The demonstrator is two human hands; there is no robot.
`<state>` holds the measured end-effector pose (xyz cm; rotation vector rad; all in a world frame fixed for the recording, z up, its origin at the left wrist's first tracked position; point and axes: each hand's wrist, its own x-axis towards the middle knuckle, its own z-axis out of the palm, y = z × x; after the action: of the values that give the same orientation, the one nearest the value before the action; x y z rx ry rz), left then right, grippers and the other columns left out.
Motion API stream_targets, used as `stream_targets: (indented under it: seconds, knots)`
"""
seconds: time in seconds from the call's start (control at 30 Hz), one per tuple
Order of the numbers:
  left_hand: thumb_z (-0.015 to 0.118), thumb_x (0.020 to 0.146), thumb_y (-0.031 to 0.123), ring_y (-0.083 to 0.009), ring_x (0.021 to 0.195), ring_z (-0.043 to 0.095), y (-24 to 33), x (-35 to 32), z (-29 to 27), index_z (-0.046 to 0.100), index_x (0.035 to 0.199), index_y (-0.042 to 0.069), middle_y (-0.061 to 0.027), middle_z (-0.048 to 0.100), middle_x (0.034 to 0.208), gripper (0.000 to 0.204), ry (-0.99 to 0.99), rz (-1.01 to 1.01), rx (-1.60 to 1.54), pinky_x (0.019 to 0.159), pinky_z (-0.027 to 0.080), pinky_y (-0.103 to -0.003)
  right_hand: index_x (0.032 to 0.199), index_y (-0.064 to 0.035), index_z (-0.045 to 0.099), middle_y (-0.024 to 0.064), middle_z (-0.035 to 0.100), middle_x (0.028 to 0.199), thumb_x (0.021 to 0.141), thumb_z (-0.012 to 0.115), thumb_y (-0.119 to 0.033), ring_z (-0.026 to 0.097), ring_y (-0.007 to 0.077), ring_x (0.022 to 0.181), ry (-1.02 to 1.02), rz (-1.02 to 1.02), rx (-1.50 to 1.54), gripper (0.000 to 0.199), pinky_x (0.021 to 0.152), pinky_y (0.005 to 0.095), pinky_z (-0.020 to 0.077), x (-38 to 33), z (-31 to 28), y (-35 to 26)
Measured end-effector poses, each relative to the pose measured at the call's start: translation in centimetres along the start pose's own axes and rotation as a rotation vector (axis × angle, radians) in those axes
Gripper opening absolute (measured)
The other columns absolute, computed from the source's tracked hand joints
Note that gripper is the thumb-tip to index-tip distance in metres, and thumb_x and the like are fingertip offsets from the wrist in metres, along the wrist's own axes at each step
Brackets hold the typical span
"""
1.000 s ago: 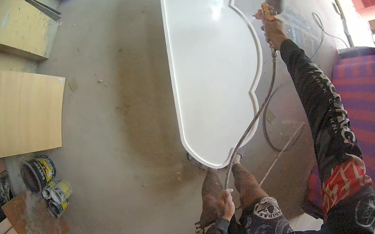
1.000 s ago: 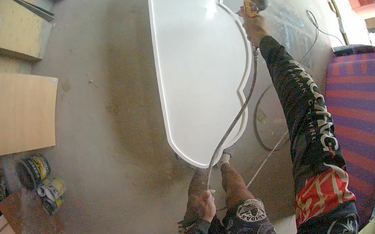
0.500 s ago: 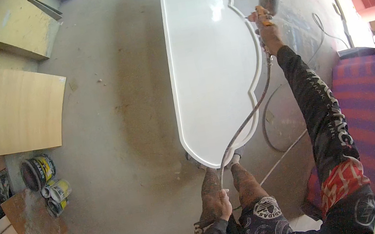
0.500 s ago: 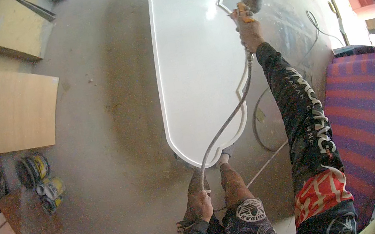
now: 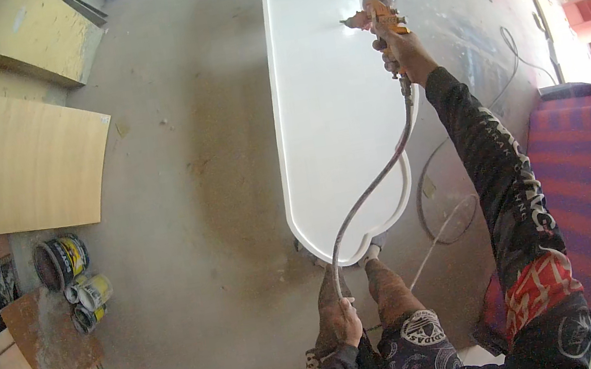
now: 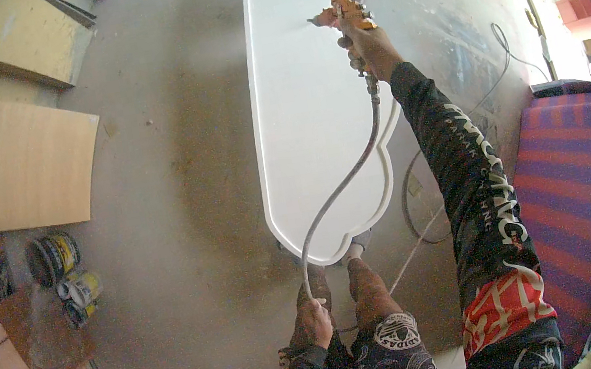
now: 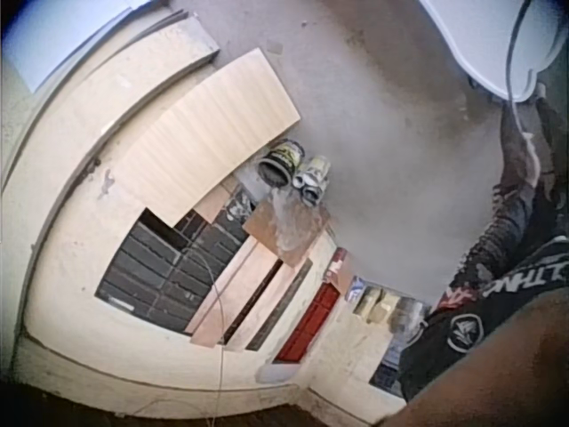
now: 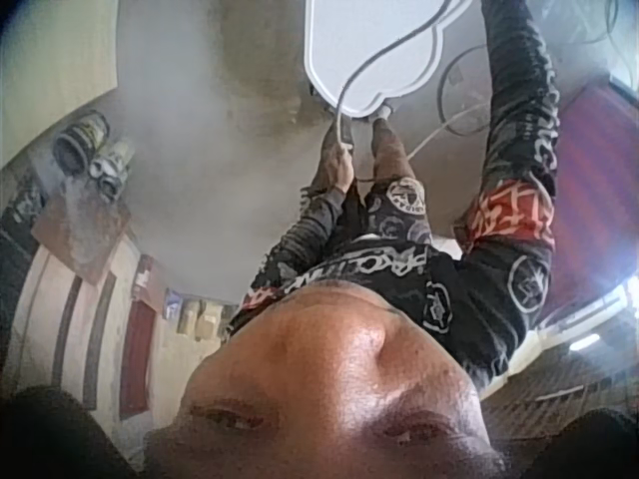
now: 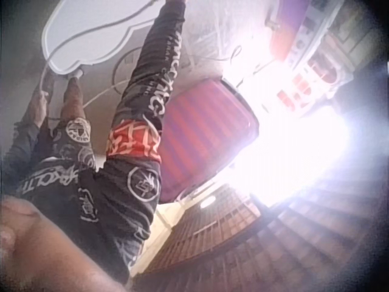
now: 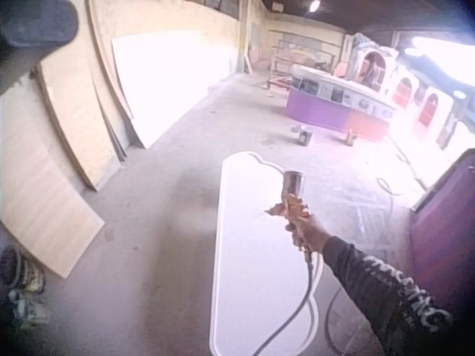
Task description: The person spray paints a cloud-shaped board using a spray gun, pours paint into the spray gun cup from a container, and spray paints the board again.
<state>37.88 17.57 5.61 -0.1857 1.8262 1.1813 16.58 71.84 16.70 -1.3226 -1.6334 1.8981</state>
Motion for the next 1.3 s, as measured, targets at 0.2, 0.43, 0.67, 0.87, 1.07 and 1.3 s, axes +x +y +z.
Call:
stream_targets:
  seconds: [0.2,0.43,0.67,0.87,1.07,1.3]
  knots:
    - [0.038,0.099,0.046,-0.0166,0.065,0.053,-0.1,0.6,0.2,0.062,0.092,0.003,-0.0045,0.054,0.07,0.05,-0.003,0.088,0.081,0.061,0.043,-0.033,0.096,-0.0065,0.053,-0.0003,0.051,0.07,0.088,0.063,-0.04,0.042,0.0057,0.045,0.219,0.02,-0.166,0.036,0.035,0.0234,0.0367,1.4,-2.9,2.3]
    - [0.038,0.1,0.044,-0.0168,0.067,0.054,-1.1,1.1,-0.2,0.065,0.094,0.004,-0.0049,0.057,0.072,0.049,-0.06,0.088,0.062,0.064,0.044,-0.032,0.088,-0.0073,0.061,-0.0012,0.052,0.064,0.088,0.061,-0.047,0.044,0.008,0.044,0.417,-0.066,-0.288,0.039,0.037,0.0265,0.036,1.3,-7.5,4.0]
    - [0.038,0.099,0.047,-0.0149,0.066,0.053,-0.4,-2.2,1.8,0.066,0.096,0.003,-0.0047,0.057,0.07,0.052,-0.075,0.06,0.024,0.062,0.044,-0.03,0.125,-0.0136,0.058,0.0086,0.069,0.096,0.093,0.056,-0.035,0.064,0.0188,0.085,0.793,-0.41,-1.009,0.039,0.074,0.0335,0.051,2.8,-14.9,9.1]
    - [0.038,0.099,0.046,-0.0157,0.067,0.055,-5.0,-6.5,1.7,0.064,0.097,0.002,-0.0069,0.057,0.071,0.051,0.072,0.03,0.126,0.063,0.044,-0.032,0.109,-0.0058,0.065,0.0103,0.068,0.084,0.092,0.054,-0.047,0.065,0.0211,0.073,0.485,-0.093,-0.79,0.046,0.065,0.036,0.0523,-2.5,-7.6,11.2]
    - [0.039,0.098,0.049,-0.0202,0.07,0.056,-6.9,-8.3,5.7,0.061,0.095,-0.001,-0.0086,0.058,0.074,0.055,0.195,0.031,0.01,0.066,0.044,-0.036,0.089,-0.0076,0.054,-0.0021,0.051,0.066,0.089,0.063,-0.039,0.042,0.0054,0.042,0.126,-0.019,-0.164,0.033,0.033,0.0228,0.0354,-6.5,-4.9,9.0]
    - [0.039,0.094,0.059,-0.0216,0.071,0.056,-9.6,-6.7,8.2,0.057,0.095,-0.001,-0.0102,0.059,0.079,0.063,0.269,-0.015,-0.059,0.067,0.045,-0.036,0.088,-0.0059,0.052,-0.0003,0.052,0.07,0.09,0.061,-0.035,0.042,0.0042,0.046,-0.039,0.011,-0.128,0.03,0.036,0.0218,0.035,-7.4,-1.1,6.3]
